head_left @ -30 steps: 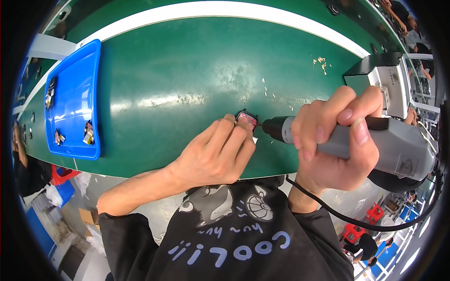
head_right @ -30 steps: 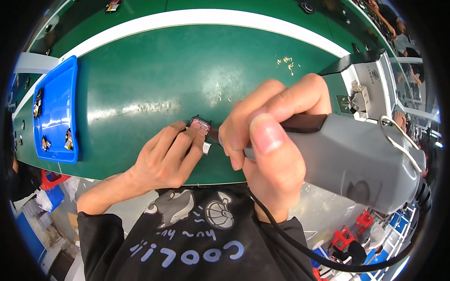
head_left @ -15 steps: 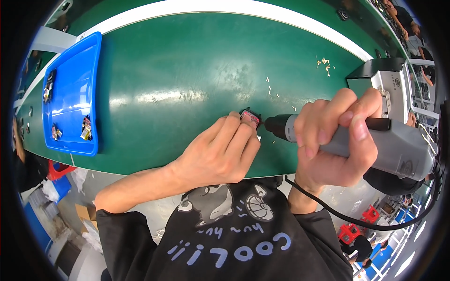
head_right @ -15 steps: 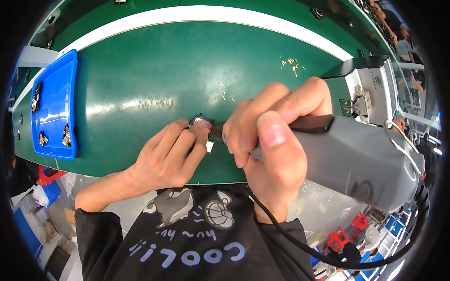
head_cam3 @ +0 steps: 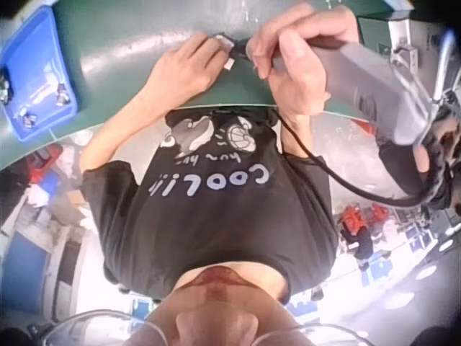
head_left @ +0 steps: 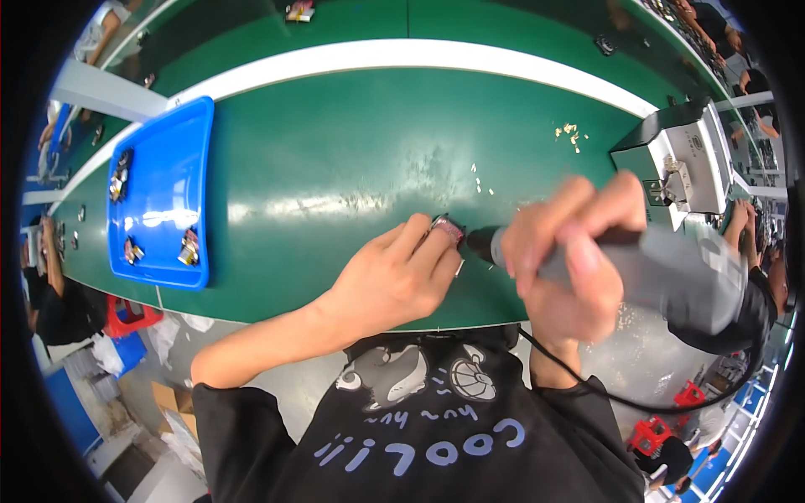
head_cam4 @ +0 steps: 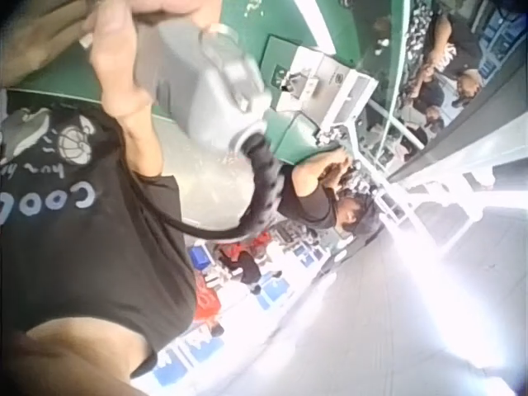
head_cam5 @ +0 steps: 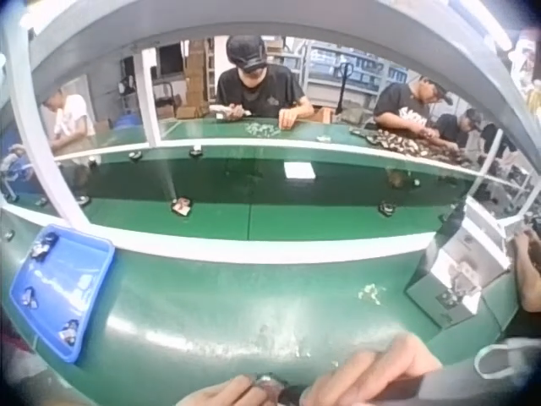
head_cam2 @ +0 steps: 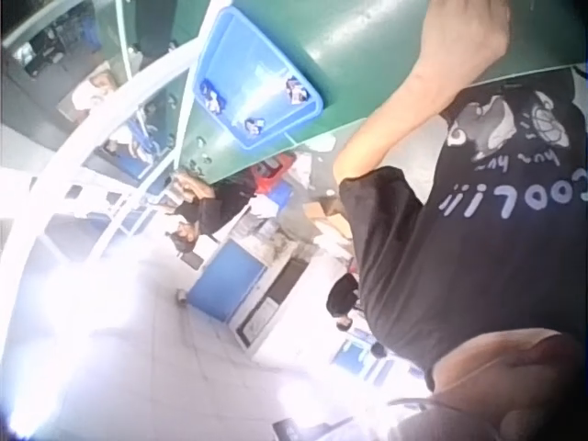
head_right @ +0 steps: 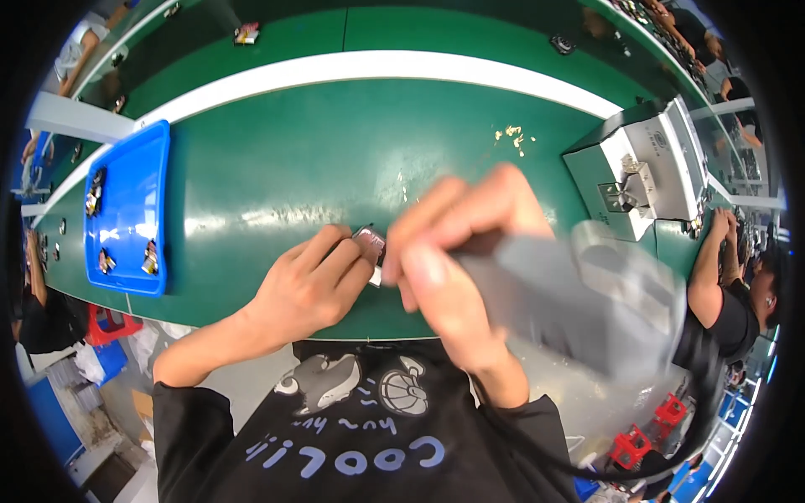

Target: The person is assembling small electronic components on a factory production line.

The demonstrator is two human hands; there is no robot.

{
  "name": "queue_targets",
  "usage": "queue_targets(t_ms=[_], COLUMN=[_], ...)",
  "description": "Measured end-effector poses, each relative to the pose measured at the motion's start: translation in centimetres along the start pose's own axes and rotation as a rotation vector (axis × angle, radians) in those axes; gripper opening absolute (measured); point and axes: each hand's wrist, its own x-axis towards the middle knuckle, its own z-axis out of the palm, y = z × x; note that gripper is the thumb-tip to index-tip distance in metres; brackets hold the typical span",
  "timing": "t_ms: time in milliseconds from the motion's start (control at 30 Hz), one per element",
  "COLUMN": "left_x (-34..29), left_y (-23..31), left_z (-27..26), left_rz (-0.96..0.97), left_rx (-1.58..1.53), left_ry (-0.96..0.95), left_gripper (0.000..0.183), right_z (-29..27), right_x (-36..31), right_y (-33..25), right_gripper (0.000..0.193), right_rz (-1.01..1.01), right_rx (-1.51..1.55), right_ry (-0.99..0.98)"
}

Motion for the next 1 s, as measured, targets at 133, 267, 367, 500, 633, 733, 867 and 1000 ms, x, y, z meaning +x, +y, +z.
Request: queue_targets(t_ms=[133, 267, 367, 500, 633, 733, 867, 1000], left_x=[1.6, 8.0, 12.2, 13.7, 12.2, 11.0, 8.6, 6.2], left_y=[-2.4, -8.8, -15.0, -18.6, -20.3, -21.3, -22.9, -26.7], left_z=[-1.3, -1.4, 0.3, 2.6, 3.1, 2.8, 1.0, 0.7], left_rz=[0.005, -0.045, -0.169, -0.325, -0.400, -0.426, -0.436, -0.551], left_rx=[-0.002, 0.009, -0.060, 0.076, 0.190, 0.235, 0.319, 0.491], left_ry=[-0.121, -0.024, 0.046, 0.109, 0.085, 0.086, 0.076, -0.014], left_gripper=[0.021, 0.021, 0.026, 0.031, 0.031, 0.031, 0.032, 0.043], right_z=[-1.8, 5.4, 5.7, 4.2, 2.1, 0.9, -1.6, -3.5], right_x=[0.5, -1.5, -4.0, -6.2, -6.6, -7.4, -6.2, -4.4], right_y=[-3.1, -6.5, -11.3, -13.2, -14.9, -15.8, -17.1, -17.9], right_gripper=[0.015, 0.045, 0.038, 0.037, 0.036, 0.035, 0.034, 0.034], right_rz=[-0.303, -0.554, -0.359, -0.536, -0.661, -0.709, -0.776, -0.840], right_rx=[0.470, 1.027, 1.374, 1.770, 2.189, 2.516, 2.939, 3.358], right_ry=[-0.497, -0.171, 0.156, 0.267, 0.429, 0.540, 0.706, 0.826])
